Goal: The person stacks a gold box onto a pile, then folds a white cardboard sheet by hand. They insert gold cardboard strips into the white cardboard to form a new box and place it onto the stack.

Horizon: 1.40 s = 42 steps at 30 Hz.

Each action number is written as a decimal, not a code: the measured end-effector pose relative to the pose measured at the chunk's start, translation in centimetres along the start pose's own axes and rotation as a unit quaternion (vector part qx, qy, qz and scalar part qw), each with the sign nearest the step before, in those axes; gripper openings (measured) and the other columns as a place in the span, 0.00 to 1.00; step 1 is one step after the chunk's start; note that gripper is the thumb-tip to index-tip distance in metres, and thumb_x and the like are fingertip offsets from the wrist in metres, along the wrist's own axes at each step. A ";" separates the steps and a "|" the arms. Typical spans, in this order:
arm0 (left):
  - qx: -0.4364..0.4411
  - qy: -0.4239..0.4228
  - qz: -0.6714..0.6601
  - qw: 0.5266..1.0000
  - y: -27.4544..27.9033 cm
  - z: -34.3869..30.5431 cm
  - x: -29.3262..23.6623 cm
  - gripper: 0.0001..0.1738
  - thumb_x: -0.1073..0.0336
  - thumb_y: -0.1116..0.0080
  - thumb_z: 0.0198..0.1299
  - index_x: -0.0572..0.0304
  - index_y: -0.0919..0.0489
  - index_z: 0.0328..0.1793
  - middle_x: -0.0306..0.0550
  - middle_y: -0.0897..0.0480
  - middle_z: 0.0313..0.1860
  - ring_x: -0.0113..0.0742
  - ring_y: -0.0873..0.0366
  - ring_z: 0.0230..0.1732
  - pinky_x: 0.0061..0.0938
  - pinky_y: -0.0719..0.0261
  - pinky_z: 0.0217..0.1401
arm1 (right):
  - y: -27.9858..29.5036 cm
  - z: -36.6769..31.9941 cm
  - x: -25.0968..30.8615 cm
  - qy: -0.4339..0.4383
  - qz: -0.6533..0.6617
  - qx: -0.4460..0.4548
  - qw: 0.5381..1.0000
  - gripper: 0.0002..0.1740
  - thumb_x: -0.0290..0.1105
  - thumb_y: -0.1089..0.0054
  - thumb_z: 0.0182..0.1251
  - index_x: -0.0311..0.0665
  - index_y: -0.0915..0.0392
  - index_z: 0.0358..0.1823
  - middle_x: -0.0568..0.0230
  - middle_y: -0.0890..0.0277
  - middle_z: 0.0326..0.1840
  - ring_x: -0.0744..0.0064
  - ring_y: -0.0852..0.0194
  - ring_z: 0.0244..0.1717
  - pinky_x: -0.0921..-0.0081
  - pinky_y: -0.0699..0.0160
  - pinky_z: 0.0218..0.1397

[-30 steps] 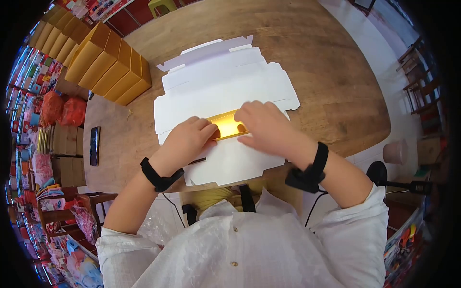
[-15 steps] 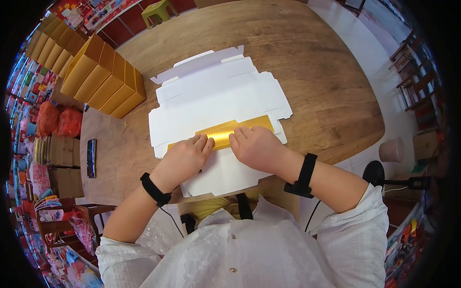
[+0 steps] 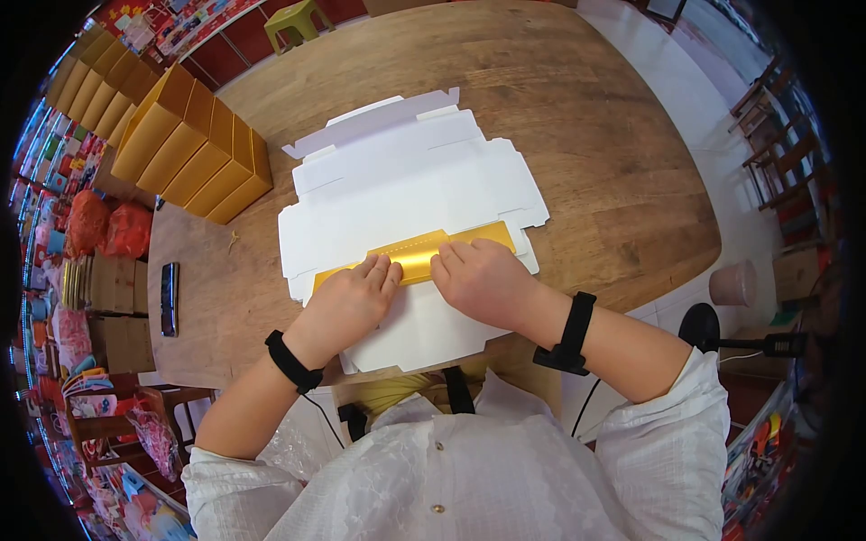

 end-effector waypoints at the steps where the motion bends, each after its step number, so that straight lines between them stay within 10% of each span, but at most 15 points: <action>1: 0.000 0.005 -0.001 1.000 0.0 0.1 0.0 0.20 0.70 0.44 0.58 0.75 0.24 0.55 0.61 0.17 0.53 0.48 0.15 0.53 0.29 0.14 0.48 | 0.2 0.2 0.0 0.000 0.000 0.000 1.000 0.04 0.28 0.41 0.52 0.40 0.28 0.26 0.66 0.28 0.24 0.73 0.26 0.27 0.76 0.31 0.25; 7: 0.125 0.105 -0.209 0.964 1.6 2.4 3.5 0.14 0.69 0.42 0.60 0.64 0.22 0.51 0.54 0.16 0.44 0.50 0.16 0.41 0.39 0.17 0.40 | 0.9 3.9 -2.0 -0.041 0.062 0.161 0.984 0.06 0.31 0.40 0.59 0.38 0.26 0.33 0.64 0.23 0.29 0.67 0.24 0.32 0.68 0.27 0.33; 9: 0.096 0.168 -0.338 0.921 0.4 3.3 6.4 0.14 0.67 0.38 0.60 0.59 0.21 0.52 0.52 0.17 0.42 0.51 0.18 0.42 0.43 0.20 0.44 | 1.0 6.4 -4.7 -0.099 0.169 0.302 0.933 0.11 0.35 0.38 0.64 0.39 0.21 0.44 0.62 0.20 0.41 0.62 0.21 0.45 0.55 0.25 0.54; 13: 0.016 0.183 -0.206 0.961 -1.7 4.2 7.9 0.20 0.64 0.31 0.57 0.58 0.22 0.54 0.52 0.19 0.44 0.51 0.23 0.52 0.42 0.24 0.54 | -3.1 5.8 -6.4 -0.113 0.017 0.157 0.981 0.29 0.41 0.31 0.64 0.49 0.25 0.67 0.59 0.26 0.62 0.59 0.37 0.72 0.27 0.51 0.74; 16: -0.016 0.176 -0.188 0.966 -2.6 4.8 7.4 0.24 0.63 0.29 0.54 0.58 0.24 0.56 0.53 0.19 0.45 0.51 0.22 0.50 0.42 0.24 0.55 | -2.9 5.4 -5.5 -0.131 -0.063 0.045 0.988 0.28 0.38 0.32 0.62 0.46 0.25 0.65 0.58 0.25 0.63 0.59 0.35 0.71 0.35 0.46 0.75; 20: -0.048 0.140 -0.343 0.927 -0.3 5.6 5.2 0.13 0.70 0.35 0.56 0.61 0.21 0.48 0.56 0.18 0.41 0.54 0.21 0.45 0.43 0.24 0.54 | 2.5 4.7 -0.2 -0.093 0.283 -0.106 0.949 0.10 0.28 0.38 0.57 0.40 0.23 0.42 0.60 0.23 0.41 0.58 0.24 0.43 0.58 0.30 0.50; 22: -0.226 0.130 -0.288 0.922 3.5 4.2 4.7 0.08 0.72 0.39 0.55 0.59 0.20 0.42 0.50 0.17 0.38 0.52 0.21 0.47 0.41 0.24 0.51 | 4.7 1.8 2.5 -0.053 0.366 0.004 0.929 0.07 0.29 0.36 0.59 0.42 0.21 0.39 0.66 0.23 0.32 0.60 0.24 0.41 0.58 0.29 0.47; 27: -0.335 0.126 -0.233 0.904 9.7 -3.8 4.9 0.14 0.76 0.36 0.48 0.58 0.17 0.43 0.44 0.16 0.42 0.50 0.23 0.51 0.39 0.26 0.57 | 4.1 -7.2 2.2 -0.242 0.508 0.037 0.826 0.26 0.32 0.35 0.66 0.40 0.25 0.65 0.57 0.22 0.62 0.62 0.25 0.63 0.60 0.28 0.67; 34: -0.166 0.235 -0.230 0.930 2.5 -9.2 1.1 0.22 0.82 0.37 0.49 0.57 0.15 0.51 0.47 0.20 0.63 0.51 0.24 0.61 0.39 0.23 0.58 | 5.0 -10.6 1.6 -0.428 0.549 0.073 0.714 0.61 0.38 0.24 0.54 0.36 0.58 0.83 0.43 0.53 0.84 0.49 0.51 0.82 0.55 0.48 0.81; 36: -0.158 0.345 -0.509 0.773 1.7 -10.1 0.0 0.27 0.85 0.43 0.52 0.58 0.19 0.59 0.52 0.27 0.70 0.52 0.27 0.67 0.38 0.23 0.61 | 4.5 -11.5 2.1 -0.327 0.486 0.165 0.793 0.63 0.36 0.25 0.51 0.36 0.59 0.83 0.44 0.55 0.84 0.47 0.61 0.85 0.52 0.54 0.83; 38: -0.128 0.301 -0.542 0.774 2.4 -11.0 -0.3 0.37 0.89 0.52 0.47 0.60 0.25 0.68 0.55 0.36 0.77 0.50 0.29 0.71 0.36 0.26 0.67 | 5.1 -10.9 2.1 -0.312 0.501 0.153 0.793 0.60 0.36 0.25 0.50 0.38 0.55 0.82 0.44 0.57 0.85 0.47 0.62 0.86 0.52 0.55 0.83; 40: -0.145 0.259 -0.727 0.619 2.9 -11.2 -0.9 0.41 0.86 0.57 0.43 0.62 0.28 0.70 0.54 0.40 0.79 0.47 0.31 0.73 0.36 0.31 0.73 | 6.3 -9.8 1.8 -0.282 0.527 0.127 0.792 0.56 0.36 0.27 0.49 0.42 0.46 0.81 0.45 0.61 0.86 0.46 0.65 0.86 0.52 0.57 0.83; 42: -0.142 0.243 -0.742 0.608 2.6 -11.2 -0.7 0.41 0.81 0.58 0.41 0.62 0.29 0.70 0.52 0.43 0.80 0.46 0.33 0.74 0.38 0.34 0.76 | 6.4 -9.0 1.7 -0.299 0.558 0.122 0.765 0.48 0.36 0.27 0.51 0.45 0.37 0.77 0.45 0.63 0.87 0.46 0.64 0.86 0.53 0.55 0.83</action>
Point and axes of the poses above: each hand's wrist, its own z-axis towards the middle knuckle, its own y-axis out of the back of the hand, x = y × z, the point moved 2 cm from there along z, towards the middle knuckle
